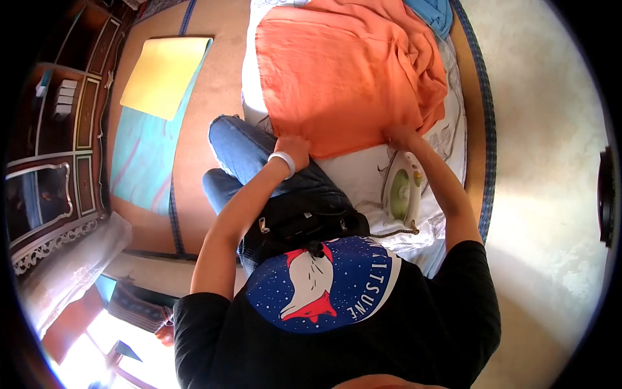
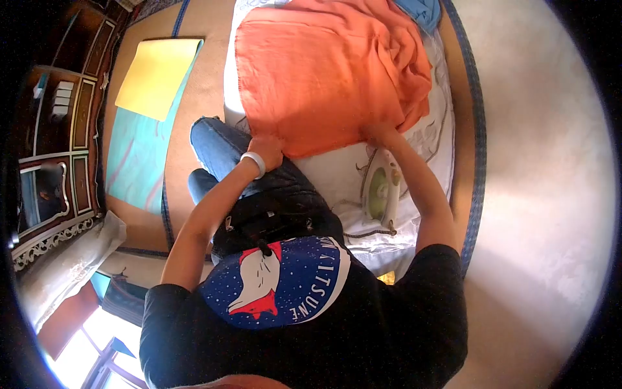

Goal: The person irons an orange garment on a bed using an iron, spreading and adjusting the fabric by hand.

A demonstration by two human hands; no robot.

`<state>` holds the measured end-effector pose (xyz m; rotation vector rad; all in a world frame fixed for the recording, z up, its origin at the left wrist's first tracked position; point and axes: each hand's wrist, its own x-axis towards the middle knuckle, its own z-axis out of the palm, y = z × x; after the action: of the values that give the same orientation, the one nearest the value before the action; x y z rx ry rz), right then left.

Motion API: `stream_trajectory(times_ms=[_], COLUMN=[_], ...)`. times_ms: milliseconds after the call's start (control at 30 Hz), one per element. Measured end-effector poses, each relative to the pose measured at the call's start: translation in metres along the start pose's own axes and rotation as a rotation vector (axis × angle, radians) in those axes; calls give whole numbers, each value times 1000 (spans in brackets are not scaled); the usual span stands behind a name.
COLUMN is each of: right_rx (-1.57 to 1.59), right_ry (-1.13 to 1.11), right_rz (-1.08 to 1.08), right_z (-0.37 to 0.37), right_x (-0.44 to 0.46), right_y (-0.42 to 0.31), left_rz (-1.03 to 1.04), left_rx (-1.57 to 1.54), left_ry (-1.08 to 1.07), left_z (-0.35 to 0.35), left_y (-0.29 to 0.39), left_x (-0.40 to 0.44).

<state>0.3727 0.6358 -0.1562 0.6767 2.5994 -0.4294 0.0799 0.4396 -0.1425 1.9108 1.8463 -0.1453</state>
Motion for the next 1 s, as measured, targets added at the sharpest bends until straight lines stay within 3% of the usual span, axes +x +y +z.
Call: stream_trajectory(times_ms=[133, 233, 300, 367, 500, 600, 633, 733, 1000], right_rx=[277, 586, 829, 839, 1019, 1417, 1584, 2028, 1645], right_ry=[45, 382, 395, 443, 196, 379, 346, 469, 475], right_rz=[30, 232, 424, 561, 786, 733, 620, 746, 770], right_z=[-19, -36, -30, -24, 17, 31, 35, 37, -6], right_x=[-22, -60, -92, -131, -176, -176, -176, -172, -167], right_y=[-8, -19, -11, -23, -65, -114, -115, -117, -145], left_rz=[16, 43, 56, 65, 54, 51, 52, 48, 66], left_rx=[55, 50, 45, 18, -21, -45, -48, -68, -128], left_ry=[-52, -48, -42, -61, 4, 15, 27, 53, 185], left_z=[-4, 2, -3, -7, -9, -2, -1, 0, 7], left_y=[0, -3, -4, -6, -6, -9, -9, -11, -14], left_x=[-2, -6, -11, -13, -17, -14, -14, -19, -19])
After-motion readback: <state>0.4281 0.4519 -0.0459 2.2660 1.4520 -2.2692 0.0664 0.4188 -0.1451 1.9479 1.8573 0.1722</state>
